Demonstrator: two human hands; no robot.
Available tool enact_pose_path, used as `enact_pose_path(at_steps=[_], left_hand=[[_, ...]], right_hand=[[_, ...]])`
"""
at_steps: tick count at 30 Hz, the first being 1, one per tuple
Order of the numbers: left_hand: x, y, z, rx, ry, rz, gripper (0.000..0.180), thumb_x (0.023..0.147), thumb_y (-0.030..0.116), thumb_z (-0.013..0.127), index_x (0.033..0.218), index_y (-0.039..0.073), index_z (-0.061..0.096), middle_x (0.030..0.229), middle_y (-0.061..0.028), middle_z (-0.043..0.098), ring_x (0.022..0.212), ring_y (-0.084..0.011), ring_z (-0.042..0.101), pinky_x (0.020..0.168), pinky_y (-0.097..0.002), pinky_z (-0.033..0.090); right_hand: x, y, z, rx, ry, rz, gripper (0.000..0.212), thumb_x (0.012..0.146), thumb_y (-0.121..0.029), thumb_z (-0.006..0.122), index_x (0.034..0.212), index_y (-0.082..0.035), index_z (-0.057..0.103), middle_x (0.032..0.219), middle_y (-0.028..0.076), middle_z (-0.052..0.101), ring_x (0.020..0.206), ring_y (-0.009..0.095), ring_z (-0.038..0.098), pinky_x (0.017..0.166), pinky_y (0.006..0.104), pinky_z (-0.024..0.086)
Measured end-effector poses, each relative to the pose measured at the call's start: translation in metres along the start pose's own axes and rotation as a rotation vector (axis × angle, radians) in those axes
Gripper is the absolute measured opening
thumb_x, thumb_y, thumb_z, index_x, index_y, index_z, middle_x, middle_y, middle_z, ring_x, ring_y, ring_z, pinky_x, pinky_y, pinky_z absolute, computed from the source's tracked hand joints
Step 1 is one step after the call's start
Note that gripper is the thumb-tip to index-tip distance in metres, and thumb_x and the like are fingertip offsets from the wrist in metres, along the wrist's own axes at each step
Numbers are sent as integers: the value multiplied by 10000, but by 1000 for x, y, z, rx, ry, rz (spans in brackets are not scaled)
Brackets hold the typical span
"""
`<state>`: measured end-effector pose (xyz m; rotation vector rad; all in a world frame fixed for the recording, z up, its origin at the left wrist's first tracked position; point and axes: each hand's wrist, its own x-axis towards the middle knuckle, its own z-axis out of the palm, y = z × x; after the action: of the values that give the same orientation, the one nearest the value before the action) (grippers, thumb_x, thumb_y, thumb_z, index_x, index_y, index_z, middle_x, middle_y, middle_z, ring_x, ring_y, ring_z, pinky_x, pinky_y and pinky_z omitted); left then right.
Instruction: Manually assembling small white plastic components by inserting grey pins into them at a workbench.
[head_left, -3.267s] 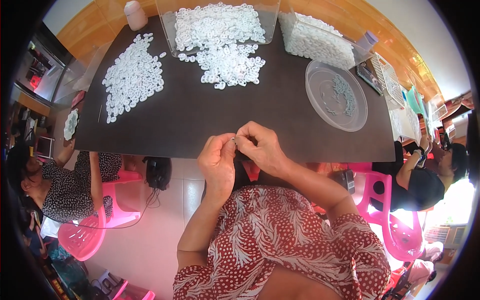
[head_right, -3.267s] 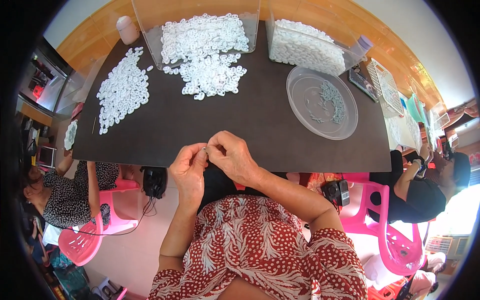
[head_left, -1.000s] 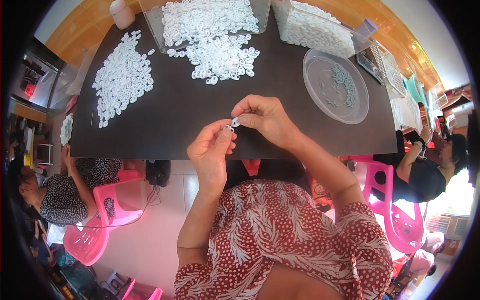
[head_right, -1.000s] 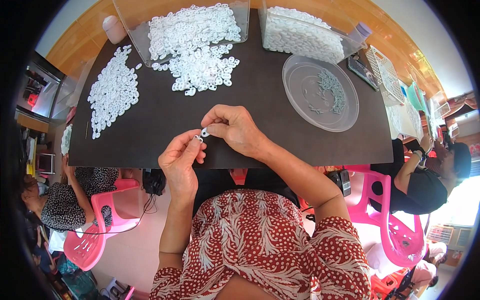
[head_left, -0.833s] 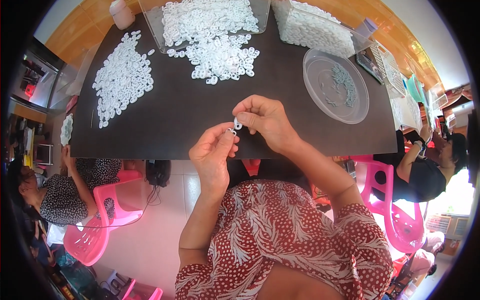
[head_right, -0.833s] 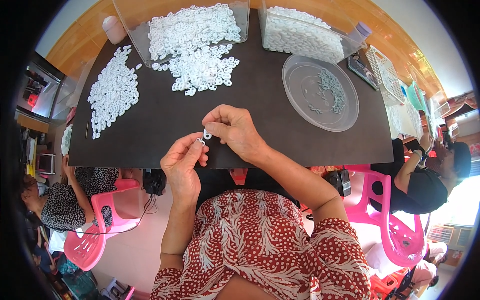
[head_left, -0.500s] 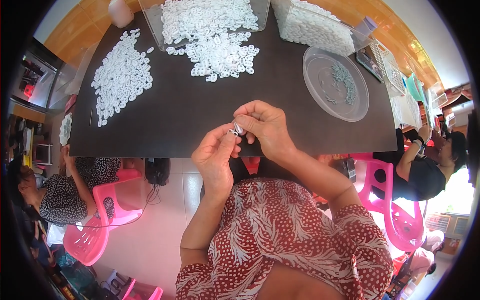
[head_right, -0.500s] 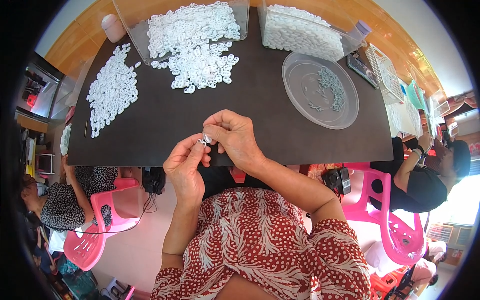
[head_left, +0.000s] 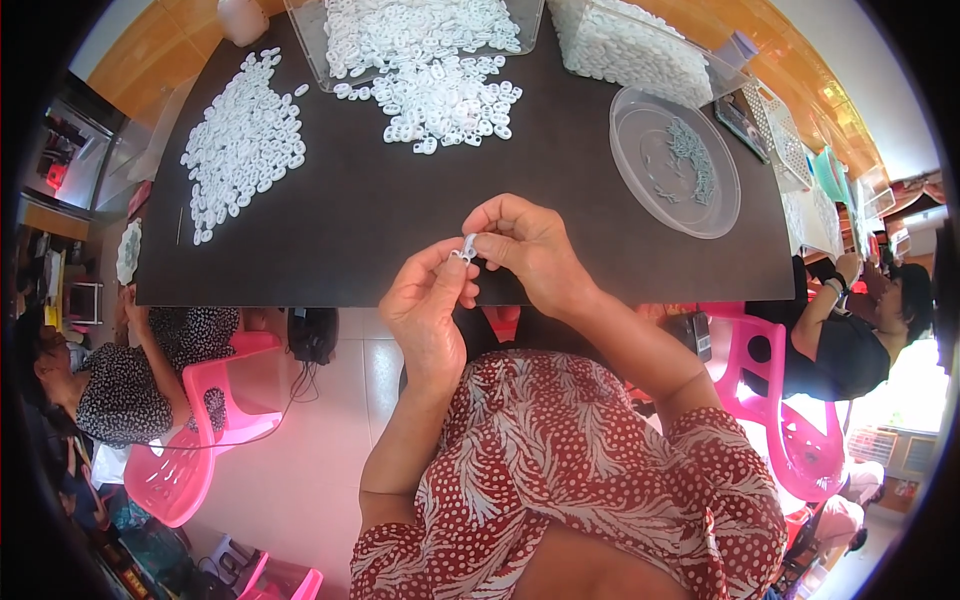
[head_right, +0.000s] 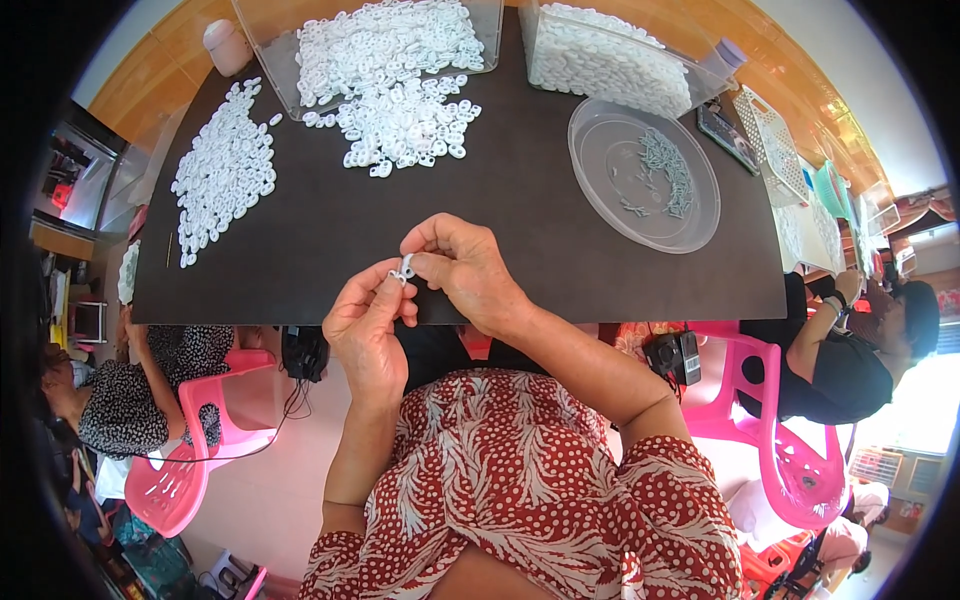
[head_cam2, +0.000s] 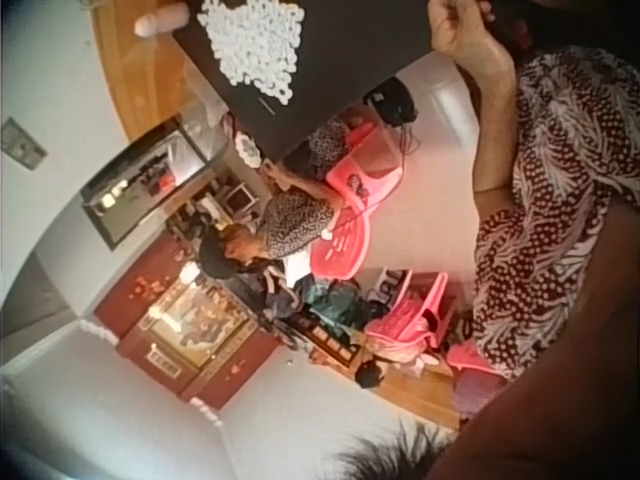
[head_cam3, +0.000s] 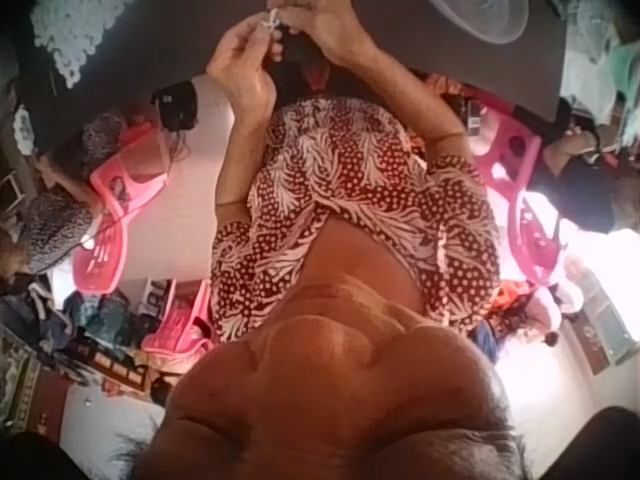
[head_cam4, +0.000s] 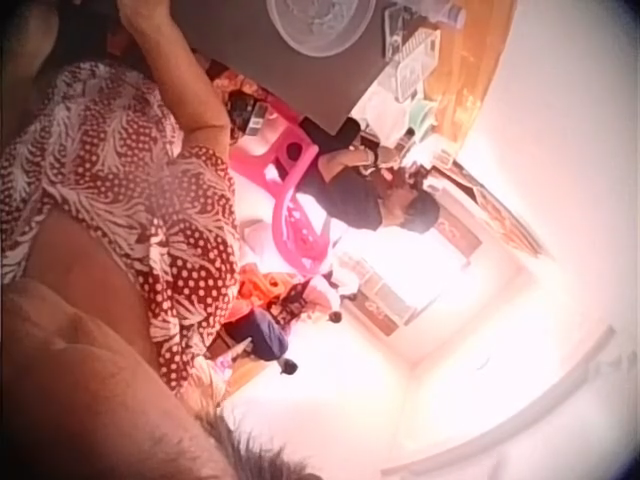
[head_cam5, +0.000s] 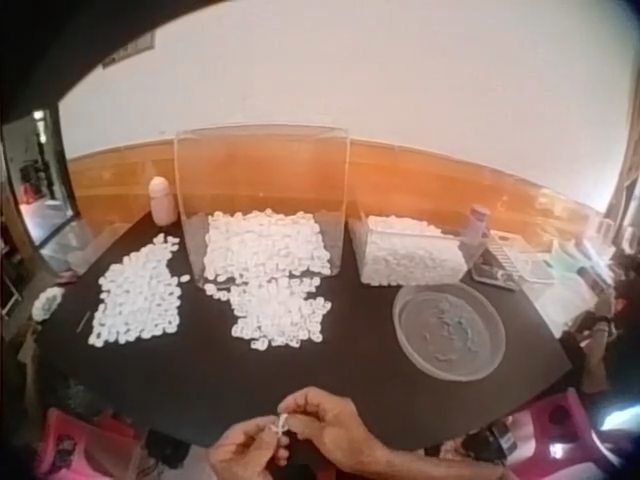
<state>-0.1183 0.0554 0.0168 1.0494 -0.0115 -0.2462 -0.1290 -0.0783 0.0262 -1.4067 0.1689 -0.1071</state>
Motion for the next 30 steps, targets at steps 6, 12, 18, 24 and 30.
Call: enact_pose_path(at_steps=[6,12,18,24,30], left_hand=[[0,-4,-1,-52,-15,16,152,875,17,581,992,-72,617,786,-92,625,631,-115,541,549,-224,435],[1,0,-4,-23,25,11,159,873,17,584,1002,-69,616,785,-90,626,628,-115,544,548,-223,437],[-1,2,-2,106,25,76,160,865,20,603,1003,-56,629,778,-74,625,621,-96,548,544,-203,437],[-1,1,-3,144,21,115,175,855,26,620,1012,-51,631,780,-64,625,614,-82,547,537,-185,434],[-1,1,-3,142,40,125,176,851,16,620,1013,-50,631,782,-59,625,616,-70,544,535,-173,429]], right_hand=[[-4,-3,5,-8,-9,58,105,847,3,545,948,18,567,822,39,608,718,69,563,591,223,457],[0,-3,2,6,-2,18,134,841,-3,561,971,22,584,830,33,610,711,64,551,606,209,452],[7,-6,-6,55,-20,83,119,828,-16,589,942,5,618,806,19,612,672,58,527,591,194,435],[12,-8,-8,52,-50,89,119,828,-70,639,922,1,654,783,11,625,646,55,519,572,193,428],[14,-7,-6,41,-60,72,109,827,-77,643,900,-2,674,763,4,629,650,50,523,574,188,426]])
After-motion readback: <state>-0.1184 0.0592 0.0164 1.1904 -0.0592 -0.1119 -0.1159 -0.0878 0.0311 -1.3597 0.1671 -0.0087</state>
